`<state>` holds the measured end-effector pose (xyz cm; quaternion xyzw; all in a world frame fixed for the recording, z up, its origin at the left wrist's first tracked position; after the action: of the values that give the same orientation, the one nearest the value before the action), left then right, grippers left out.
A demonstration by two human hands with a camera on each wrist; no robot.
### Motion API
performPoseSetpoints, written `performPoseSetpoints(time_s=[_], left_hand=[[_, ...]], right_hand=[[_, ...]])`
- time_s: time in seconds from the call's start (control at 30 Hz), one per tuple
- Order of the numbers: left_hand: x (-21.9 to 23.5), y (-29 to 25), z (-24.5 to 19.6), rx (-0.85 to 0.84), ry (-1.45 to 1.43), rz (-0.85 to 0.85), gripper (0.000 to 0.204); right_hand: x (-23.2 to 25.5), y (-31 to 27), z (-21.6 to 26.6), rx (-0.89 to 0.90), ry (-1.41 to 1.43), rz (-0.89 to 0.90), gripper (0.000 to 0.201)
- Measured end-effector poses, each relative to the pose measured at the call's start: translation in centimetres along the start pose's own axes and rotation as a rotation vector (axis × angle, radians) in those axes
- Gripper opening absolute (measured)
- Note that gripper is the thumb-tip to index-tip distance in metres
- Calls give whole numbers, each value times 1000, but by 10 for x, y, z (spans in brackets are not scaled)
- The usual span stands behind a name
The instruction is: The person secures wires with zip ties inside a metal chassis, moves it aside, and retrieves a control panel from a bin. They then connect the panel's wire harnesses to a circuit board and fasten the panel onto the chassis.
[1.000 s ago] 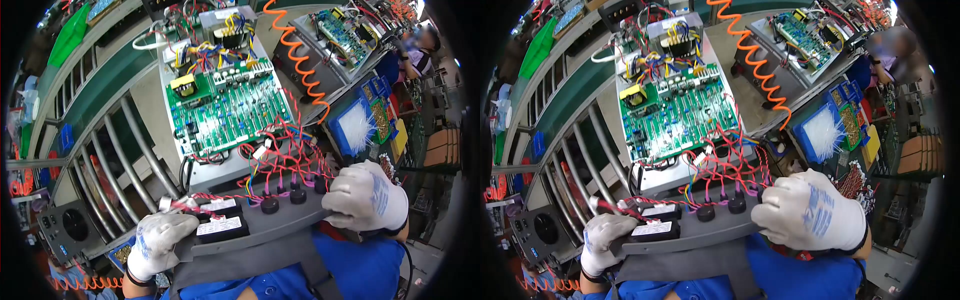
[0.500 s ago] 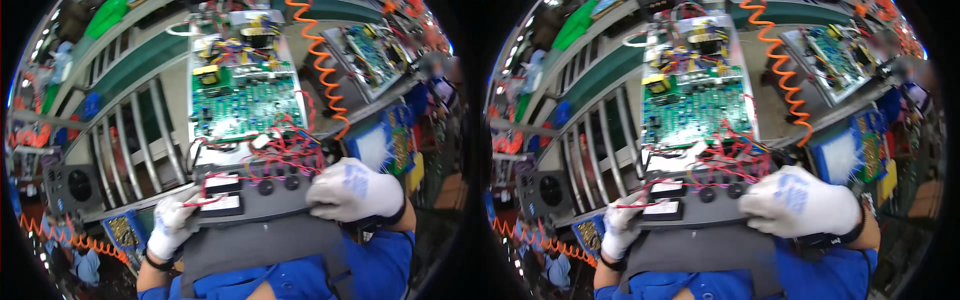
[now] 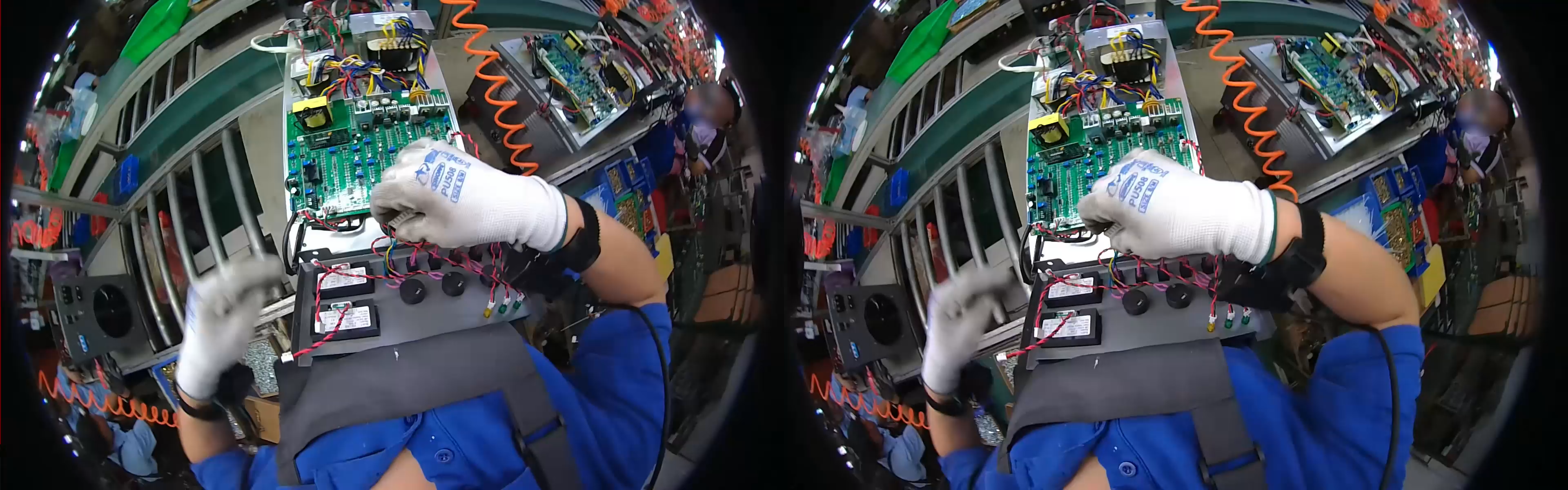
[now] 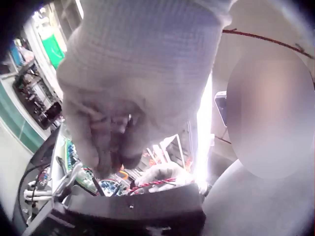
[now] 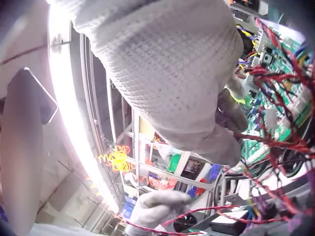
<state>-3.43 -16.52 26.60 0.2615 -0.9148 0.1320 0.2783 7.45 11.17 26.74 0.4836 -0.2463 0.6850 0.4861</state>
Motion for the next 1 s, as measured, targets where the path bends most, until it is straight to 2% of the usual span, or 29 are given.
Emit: performPoseSetpoints(time_s=[0.03, 0.07, 0.1, 0.13, 0.17, 0.23, 0.3, 0.33, 0.37, 0.47, 0.53, 0.6, 0.67, 0.73, 0.8, 0.83, 0.9, 0.93, 0.97, 1.0], left_hand=[[5, 18, -12, 39, -69, -28, 33], [-1, 39, -16, 57, -230, -61, 29], [-2, 61, -24, 28, -139, 49, 27], [-12, 80, -20, -73, -47, 150, 29], [-20, 93, -34, 83, 47, 322, 29], [-45, 113, -33, 112, 100, 587, 30], [-62, 118, -39, 160, 193, 656, 32], [-68, 120, -40, 182, 191, 732, 33], [-73, 120, -40, 274, 111, 771, 34], [-86, 121, -28, 238, 2, 777, 38], [-84, 121, -25, 331, -307, 771, 37], [-81, 114, -20, 359, -312, 727, 37], [-77, 110, -21, 422, -293, 652, 29], [-76, 110, -22, 410, -288, 671, 25], [-77, 110, -24, 346, -240, 663, 19], [-79, 111, -27, 348, -242, 659, 19], [-80, 115, -33, 333, -144, 687, 19], [-83, 116, -33, 307, -95, 696, 19], [-85, 117, -34, 305, -92, 694, 19], [-86, 118, -35, 248, -33, 704, 20]], right_hand=[[1, 4, 4, -6, 64, -42, 16], [0, 7, 9, -81, 167, 39, 19], [-4, 6, 10, -80, 164, 49, 19], [-8, 2, 5, -150, 254, 28, 20], [-7, -1, 2, -221, 341, 3, 21], [8, -17, 6, -236, 325, -37, 22], [22, -41, 7, -168, 217, -211, 24], [29, -49, 9, -237, 163, -227, 24], [31, -52, 11, -247, 167, -226, 24], [23, -53, 22, -322, 60, -138, 32], [15, -49, 28, -331, 7, -14, 50], [11, -48, 30, -357, -69, 106, 59], [12, -47, 32, -374, -47, 98, 60], [13, -43, 35, -380, -28, 98, 62], [12, -34, 44, -278, -311, 163, 49], [7, -31, 44, -274, -311, 164, 49], [-2, -25, 42, -161, -583, 71, 39], [-2, -24, 40, -160, -576, 93, 27], [0, -23, 39, -159, -578, 90, 27], [0, -23, 38, -174, -582, 225, 23]])
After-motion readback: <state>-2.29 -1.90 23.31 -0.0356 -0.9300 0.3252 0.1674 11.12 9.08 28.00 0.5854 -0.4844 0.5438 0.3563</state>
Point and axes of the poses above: each hand's wrist, its own y-axis towards the middle knuckle, its own x-axis out of the back of the hand, z = x × y, the point moved 2 cm from there along y, towards the middle knuckle, and after that the axes turned 3 degrees about x, right-handed, at the moved point
